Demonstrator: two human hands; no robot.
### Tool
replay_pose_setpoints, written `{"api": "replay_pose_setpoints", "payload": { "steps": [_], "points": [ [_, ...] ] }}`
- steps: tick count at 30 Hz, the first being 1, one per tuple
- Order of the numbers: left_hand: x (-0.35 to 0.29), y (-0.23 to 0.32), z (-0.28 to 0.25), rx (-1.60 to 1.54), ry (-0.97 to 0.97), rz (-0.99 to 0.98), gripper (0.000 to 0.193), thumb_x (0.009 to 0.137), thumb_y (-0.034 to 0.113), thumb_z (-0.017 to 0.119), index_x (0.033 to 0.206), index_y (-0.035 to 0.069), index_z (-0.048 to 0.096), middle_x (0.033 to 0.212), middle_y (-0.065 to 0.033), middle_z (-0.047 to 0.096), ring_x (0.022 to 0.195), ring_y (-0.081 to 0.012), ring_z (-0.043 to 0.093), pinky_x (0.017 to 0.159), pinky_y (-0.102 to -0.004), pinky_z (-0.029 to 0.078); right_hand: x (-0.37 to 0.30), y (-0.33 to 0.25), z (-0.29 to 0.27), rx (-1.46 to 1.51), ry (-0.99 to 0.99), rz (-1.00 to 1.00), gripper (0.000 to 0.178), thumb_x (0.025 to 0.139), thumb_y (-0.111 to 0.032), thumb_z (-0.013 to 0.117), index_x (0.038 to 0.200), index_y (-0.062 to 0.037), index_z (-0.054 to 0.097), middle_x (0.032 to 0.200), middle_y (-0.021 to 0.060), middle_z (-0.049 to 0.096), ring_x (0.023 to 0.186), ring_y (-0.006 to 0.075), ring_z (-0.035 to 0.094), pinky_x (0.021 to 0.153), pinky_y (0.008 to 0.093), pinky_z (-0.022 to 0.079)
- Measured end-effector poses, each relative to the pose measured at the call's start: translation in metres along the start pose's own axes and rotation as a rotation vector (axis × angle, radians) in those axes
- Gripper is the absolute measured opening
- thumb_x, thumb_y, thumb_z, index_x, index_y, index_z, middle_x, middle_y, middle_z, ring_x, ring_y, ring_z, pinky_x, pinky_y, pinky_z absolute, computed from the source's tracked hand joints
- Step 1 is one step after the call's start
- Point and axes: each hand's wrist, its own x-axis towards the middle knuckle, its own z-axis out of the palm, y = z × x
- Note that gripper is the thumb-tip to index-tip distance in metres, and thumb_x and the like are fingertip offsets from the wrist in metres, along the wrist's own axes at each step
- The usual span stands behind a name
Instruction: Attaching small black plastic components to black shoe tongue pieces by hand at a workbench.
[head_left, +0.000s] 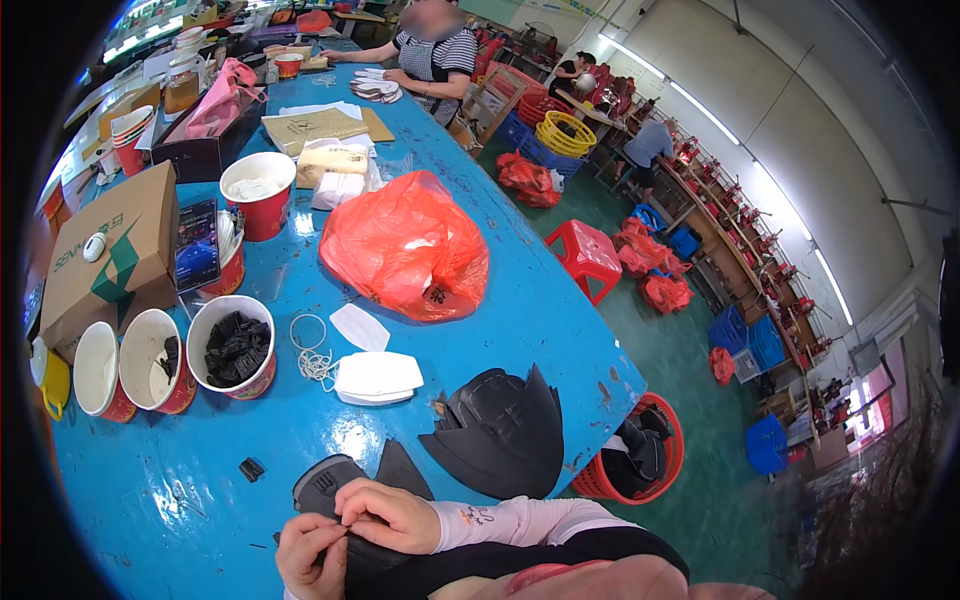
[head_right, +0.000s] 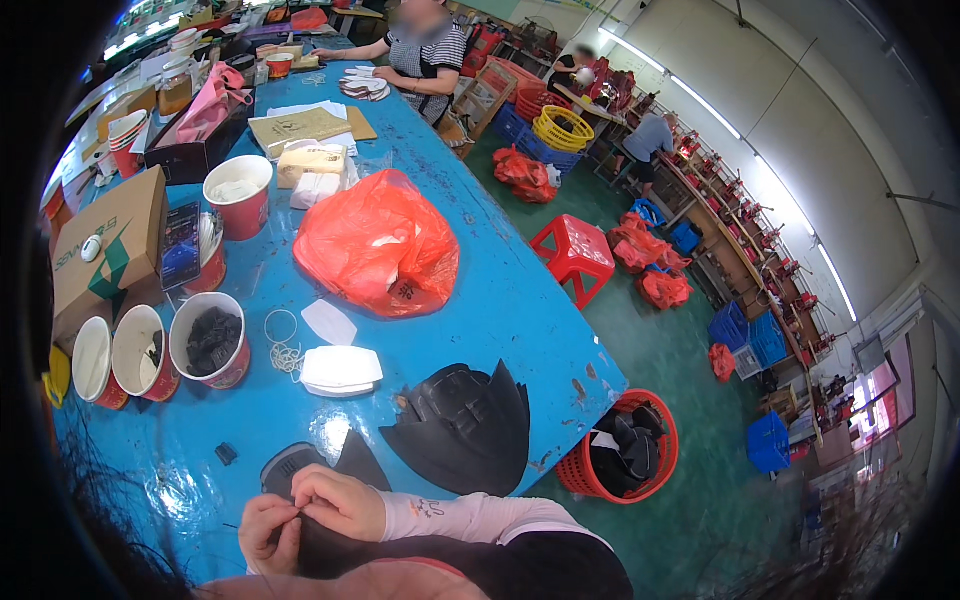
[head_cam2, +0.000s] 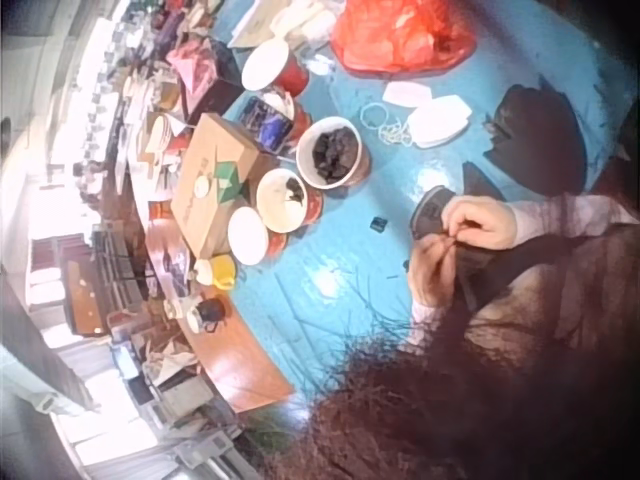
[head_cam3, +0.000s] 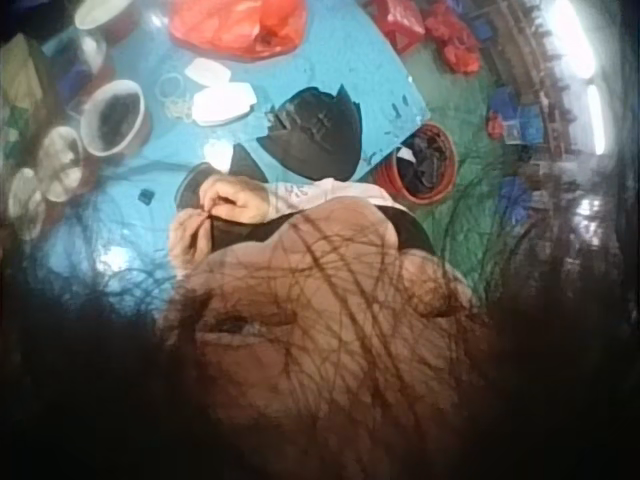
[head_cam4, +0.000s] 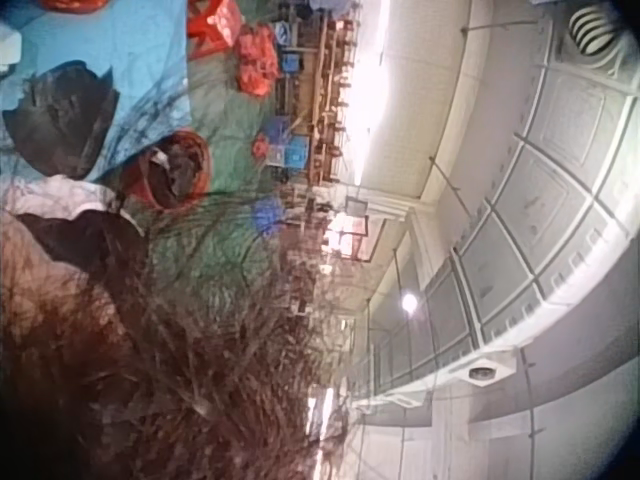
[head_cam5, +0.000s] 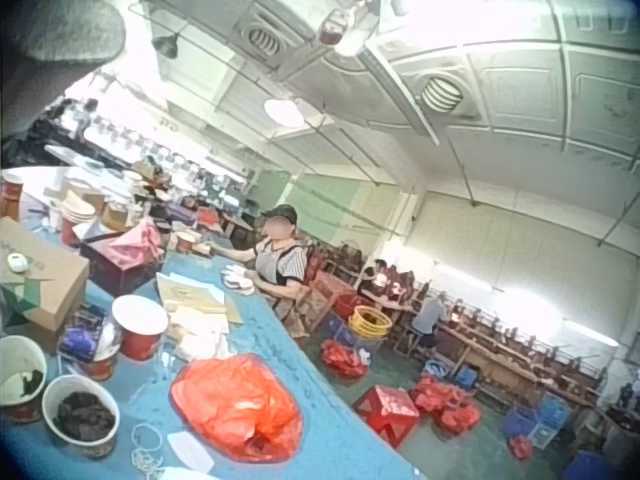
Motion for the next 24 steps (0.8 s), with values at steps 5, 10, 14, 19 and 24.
{"api": "replay_pose_setpoints", "payload": {
  "steps": [5, 10, 14, 19, 24],
  "points": [
    [-0.0032, -0.0010, -0.0016, -0.009, -0.012, 0.033, 0.018, 0.074, -0.006, 0.066, 0.092, 0.000, 0.066, 0.095, -0.0146, 0.063, 0.084, -0.0233, 0.060, 0.075, -0.0296, 0.047, -0.0014, -0.0057, -0.0009, -0.011, -0.051, 0.127, 0.017, 0.089, -0.006, 0.058, 0.105, -0.0047, 0.052, 0.090, 0.0093, 0.059, 0.074, 0.0230, 0.059, 0.066, 0.0303, 0.046],
    [-0.0086, -0.0003, 0.0012, -0.176, 0.029, -0.127, 0.025, 0.077, -0.003, 0.067, 0.101, 0.000, 0.063, 0.099, -0.0139, 0.061, 0.085, -0.0198, 0.058, 0.075, -0.0279, 0.046, -0.0044, -0.0023, -0.0018, 0.043, -0.041, 0.235, 0.017, 0.090, -0.006, 0.060, 0.106, -0.0033, 0.055, 0.086, 0.0067, 0.062, 0.067, 0.0189, 0.059, 0.063, 0.0282, 0.046],
    [-0.0048, 0.0008, -0.0015, -0.146, -0.013, -0.080, 0.029, 0.078, -0.002, 0.068, 0.106, -0.001, 0.061, 0.104, -0.0140, 0.058, 0.088, -0.0181, 0.056, 0.076, -0.0269, 0.045, -0.0017, -0.0002, 0.0002, -0.010, -0.005, 0.069, 0.015, 0.090, -0.005, 0.060, 0.105, -0.0027, 0.057, 0.088, 0.0079, 0.062, 0.073, 0.0189, 0.061, 0.067, 0.0277, 0.047],
    [-0.0071, -0.0010, 0.0005, -0.100, -0.002, -0.070, 0.029, 0.080, -0.001, 0.067, 0.108, -0.002, 0.062, 0.104, -0.0144, 0.058, 0.089, -0.0194, 0.056, 0.077, -0.0277, 0.045, 0.0036, -0.0011, 0.0027, -0.008, 0.039, -0.111, 0.018, 0.089, -0.005, 0.058, 0.106, -0.0016, 0.060, 0.094, 0.0097, 0.062, 0.081, 0.0242, 0.062, 0.073, 0.0294, 0.049],
    [-0.0031, -0.0010, -0.0036, -0.044, -0.034, 0.046, 0.028, 0.078, -0.002, 0.068, 0.106, -0.001, 0.064, 0.100, -0.0165, 0.062, 0.089, -0.0243, 0.060, 0.078, -0.0304, 0.048, -0.0011, -0.0036, -0.0010, 0.077, -0.029, 0.023, 0.017, 0.090, -0.003, 0.060, 0.107, -0.0011, 0.060, 0.095, 0.0074, 0.060, 0.072, 0.0139, 0.056, 0.065, 0.0252, 0.044]
  ]
}}
